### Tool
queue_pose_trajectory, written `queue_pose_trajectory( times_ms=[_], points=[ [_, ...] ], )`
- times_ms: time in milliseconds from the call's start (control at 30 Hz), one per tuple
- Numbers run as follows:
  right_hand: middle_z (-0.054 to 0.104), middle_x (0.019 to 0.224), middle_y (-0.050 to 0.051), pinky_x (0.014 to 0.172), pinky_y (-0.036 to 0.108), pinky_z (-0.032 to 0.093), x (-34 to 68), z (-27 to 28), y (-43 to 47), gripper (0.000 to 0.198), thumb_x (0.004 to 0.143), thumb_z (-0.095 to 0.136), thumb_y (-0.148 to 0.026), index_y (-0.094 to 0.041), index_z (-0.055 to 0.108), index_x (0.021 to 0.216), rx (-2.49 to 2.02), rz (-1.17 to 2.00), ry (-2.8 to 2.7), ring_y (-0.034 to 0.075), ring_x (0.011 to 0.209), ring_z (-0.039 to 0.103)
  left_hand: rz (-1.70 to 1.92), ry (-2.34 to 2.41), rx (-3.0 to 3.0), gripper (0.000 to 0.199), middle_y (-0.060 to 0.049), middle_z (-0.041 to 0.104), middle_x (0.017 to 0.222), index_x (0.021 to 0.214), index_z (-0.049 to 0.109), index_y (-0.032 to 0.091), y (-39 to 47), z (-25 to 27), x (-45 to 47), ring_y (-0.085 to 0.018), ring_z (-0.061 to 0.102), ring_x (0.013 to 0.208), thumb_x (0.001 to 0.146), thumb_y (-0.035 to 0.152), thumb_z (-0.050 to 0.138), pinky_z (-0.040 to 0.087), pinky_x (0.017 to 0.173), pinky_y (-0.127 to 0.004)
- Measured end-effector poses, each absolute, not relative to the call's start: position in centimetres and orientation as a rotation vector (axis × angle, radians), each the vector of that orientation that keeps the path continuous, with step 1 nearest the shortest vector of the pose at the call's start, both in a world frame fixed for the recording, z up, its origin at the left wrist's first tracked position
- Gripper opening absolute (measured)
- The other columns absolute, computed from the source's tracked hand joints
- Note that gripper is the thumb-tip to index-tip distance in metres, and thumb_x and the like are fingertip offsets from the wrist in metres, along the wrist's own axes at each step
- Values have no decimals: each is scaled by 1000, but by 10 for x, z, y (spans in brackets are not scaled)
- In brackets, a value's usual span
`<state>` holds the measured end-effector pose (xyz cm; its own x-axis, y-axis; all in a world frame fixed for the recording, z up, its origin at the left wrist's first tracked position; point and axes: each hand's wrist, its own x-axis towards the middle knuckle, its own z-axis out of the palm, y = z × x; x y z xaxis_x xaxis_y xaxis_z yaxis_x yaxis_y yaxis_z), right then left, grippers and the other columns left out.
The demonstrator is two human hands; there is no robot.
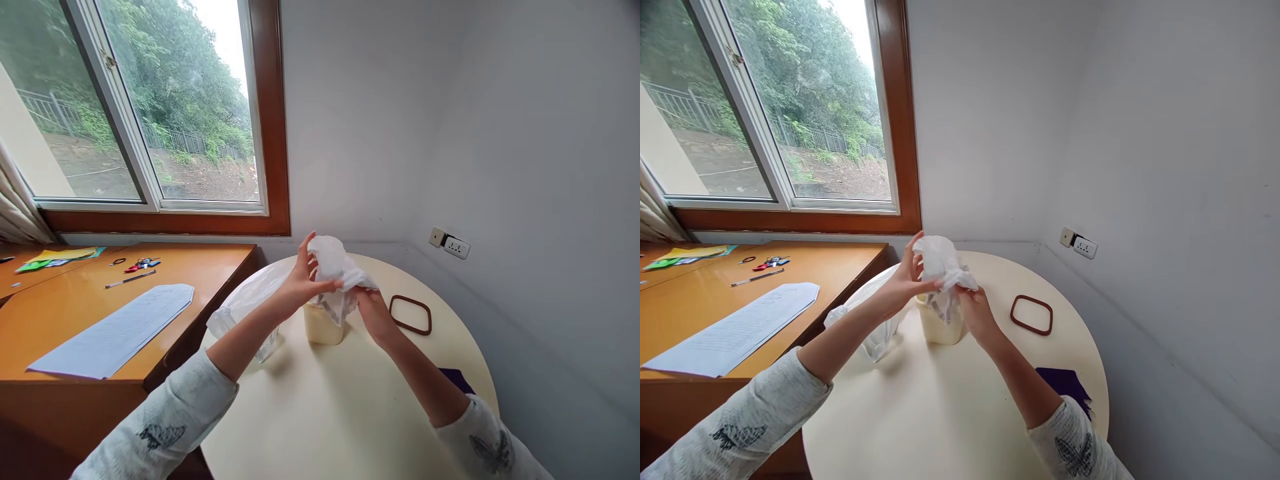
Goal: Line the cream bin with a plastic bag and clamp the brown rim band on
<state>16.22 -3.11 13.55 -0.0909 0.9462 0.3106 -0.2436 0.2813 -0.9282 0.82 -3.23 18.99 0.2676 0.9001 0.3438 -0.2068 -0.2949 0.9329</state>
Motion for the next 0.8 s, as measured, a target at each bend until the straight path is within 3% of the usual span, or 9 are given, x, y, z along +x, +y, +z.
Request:
queue_pose_trajectory(
  times_ms=[100, 267, 533, 800],
  points=[
    [68, 89, 2, 80, 33, 44, 166, 148, -31, 20, 73, 57, -36, -22, 66, 85, -659, 1309, -1224, 21, 92, 58, 1215, 794, 1570, 77, -8, 53, 118, 126, 39, 30, -30, 184, 9, -23, 53, 105, 59, 20, 76, 46, 82, -33],
    [68, 90, 2, 75, 30, 46, 184, 155, -20, 15, 71, 61, -32, -22, 64, 82, -588, 1446, -1039, 20, 91, 59, 1257, 856, 1478, 35, -5, 65, 83, 96, 58, 16, -21, 180, 0, -19, 61, 76, 66, 29, 70, 47, 66, -27],
    [67, 72, -1, 63, 27, 50, 238, 144, 13, 11, 70, 61, -29, -23, 62, 79, -765, 1477, -832, 17, 72, 62, 1225, 974, 1059, 15, 2, 58, 57, 75, 62, 15, 2, 179, -42, -8, 51, 45, 62, 18, 69, 41, 45, -18],
    [64, 62, -3, 55, 25, 47, 285, 126, 20, 4, 71, 60, -27, -23, 60, 72, -900, 1466, -915, 14, 60, 59, 1061, 1096, 961, 5, 0, 59, 55, 69, 62, 12, 3, 155, -84, -10, 53, 44, 64, 14, 63, 42, 40, -20]
  ],
)
